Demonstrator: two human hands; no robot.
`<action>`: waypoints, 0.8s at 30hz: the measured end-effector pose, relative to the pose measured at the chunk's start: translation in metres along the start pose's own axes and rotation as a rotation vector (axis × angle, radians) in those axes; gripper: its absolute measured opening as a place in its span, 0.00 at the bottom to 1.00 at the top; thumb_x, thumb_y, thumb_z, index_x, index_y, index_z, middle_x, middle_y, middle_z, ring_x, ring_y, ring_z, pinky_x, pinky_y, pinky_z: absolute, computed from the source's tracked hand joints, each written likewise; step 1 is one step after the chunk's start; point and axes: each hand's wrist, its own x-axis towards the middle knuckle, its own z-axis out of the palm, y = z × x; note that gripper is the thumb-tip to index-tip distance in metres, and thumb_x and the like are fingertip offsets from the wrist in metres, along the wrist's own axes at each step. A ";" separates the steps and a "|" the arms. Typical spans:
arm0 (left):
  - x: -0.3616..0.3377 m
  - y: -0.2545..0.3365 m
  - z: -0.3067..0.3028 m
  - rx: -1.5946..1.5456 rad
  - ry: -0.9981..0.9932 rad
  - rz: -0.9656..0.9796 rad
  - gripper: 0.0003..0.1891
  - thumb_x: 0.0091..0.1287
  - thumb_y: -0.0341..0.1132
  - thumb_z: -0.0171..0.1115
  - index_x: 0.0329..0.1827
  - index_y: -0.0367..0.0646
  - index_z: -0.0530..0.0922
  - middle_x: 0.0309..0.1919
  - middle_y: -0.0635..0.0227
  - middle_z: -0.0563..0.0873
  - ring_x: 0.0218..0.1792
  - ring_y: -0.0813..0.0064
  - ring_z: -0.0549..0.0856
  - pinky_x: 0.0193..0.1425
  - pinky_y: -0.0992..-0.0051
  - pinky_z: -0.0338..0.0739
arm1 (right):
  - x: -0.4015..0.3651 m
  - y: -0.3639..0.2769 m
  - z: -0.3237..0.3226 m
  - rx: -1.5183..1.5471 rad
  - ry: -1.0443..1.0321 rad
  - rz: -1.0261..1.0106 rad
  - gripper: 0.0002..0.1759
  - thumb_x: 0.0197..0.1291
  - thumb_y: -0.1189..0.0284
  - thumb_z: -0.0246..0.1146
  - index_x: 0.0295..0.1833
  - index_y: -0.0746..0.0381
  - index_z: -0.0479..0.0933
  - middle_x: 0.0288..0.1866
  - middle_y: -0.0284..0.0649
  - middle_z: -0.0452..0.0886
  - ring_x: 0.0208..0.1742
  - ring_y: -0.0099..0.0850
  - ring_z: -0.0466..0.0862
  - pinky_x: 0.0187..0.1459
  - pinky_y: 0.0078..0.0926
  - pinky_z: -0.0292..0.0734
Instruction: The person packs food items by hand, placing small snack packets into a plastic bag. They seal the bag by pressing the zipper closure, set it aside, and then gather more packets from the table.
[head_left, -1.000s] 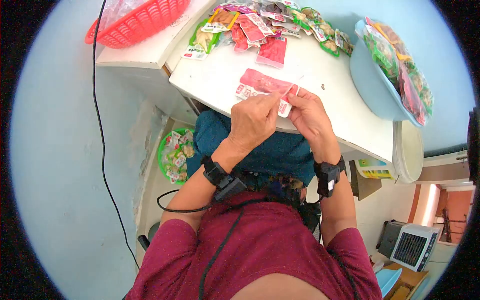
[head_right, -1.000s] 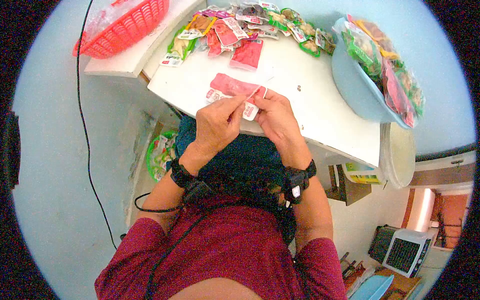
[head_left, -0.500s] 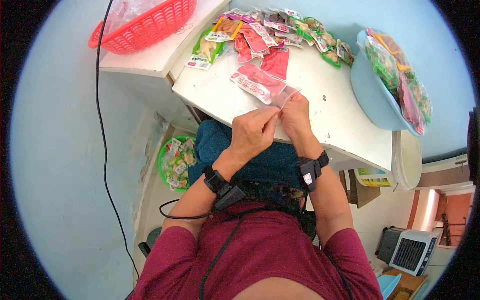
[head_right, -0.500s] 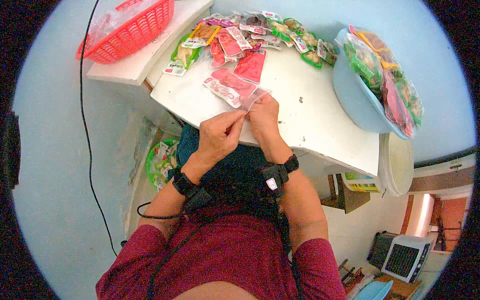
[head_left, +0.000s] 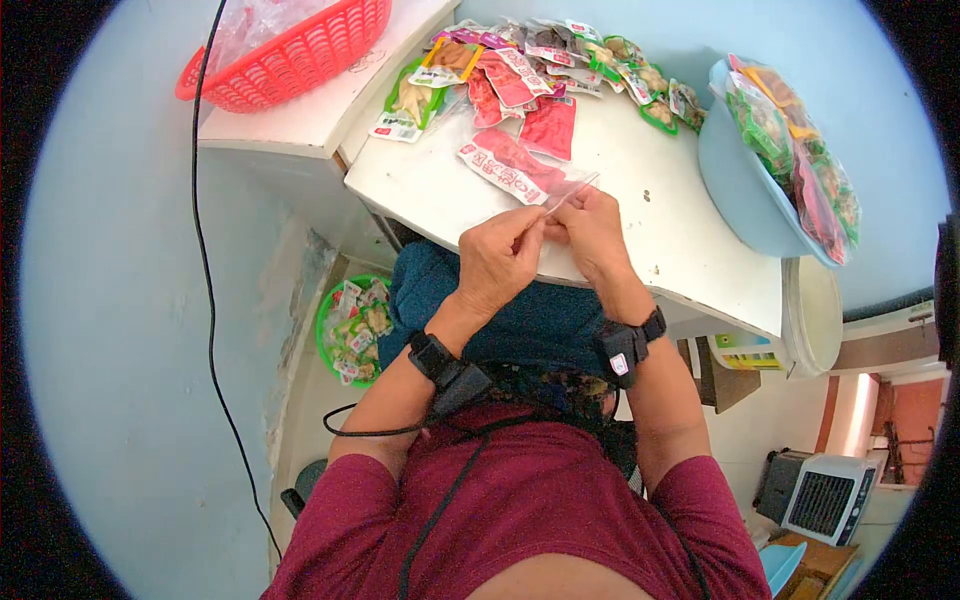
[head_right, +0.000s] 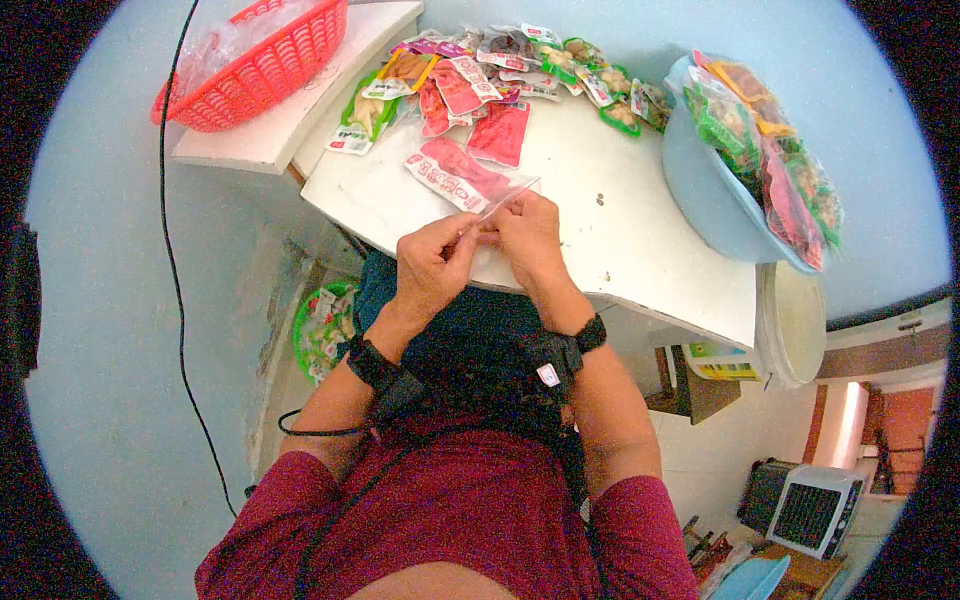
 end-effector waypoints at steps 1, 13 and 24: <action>0.000 -0.001 0.000 -0.008 0.003 -0.023 0.08 0.61 0.26 0.66 0.43 0.37 0.84 0.29 0.58 0.87 0.21 0.75 0.82 0.25 0.77 0.74 | -0.010 -0.016 0.000 -0.049 -0.019 0.027 0.08 0.60 0.77 0.60 0.42 0.71 0.79 0.31 0.40 0.83 0.24 0.26 0.83 0.23 0.22 0.77; 0.000 0.001 0.002 0.054 0.042 0.024 0.03 0.58 0.25 0.64 0.34 0.40 0.81 0.20 0.62 0.81 0.19 0.64 0.80 0.23 0.70 0.72 | 0.068 -0.052 -0.052 -1.025 -0.033 -0.761 0.13 0.59 0.74 0.60 0.49 0.62 0.82 0.49 0.51 0.83 0.47 0.46 0.84 0.53 0.37 0.77; -0.003 -0.005 0.003 0.094 0.027 0.076 0.07 0.58 0.26 0.67 0.39 0.39 0.83 0.23 0.61 0.84 0.15 0.75 0.77 0.21 0.76 0.71 | 0.124 -0.047 -0.027 -1.416 -0.494 -0.589 0.29 0.66 0.56 0.57 0.68 0.57 0.70 0.73 0.49 0.65 0.72 0.45 0.67 0.69 0.35 0.64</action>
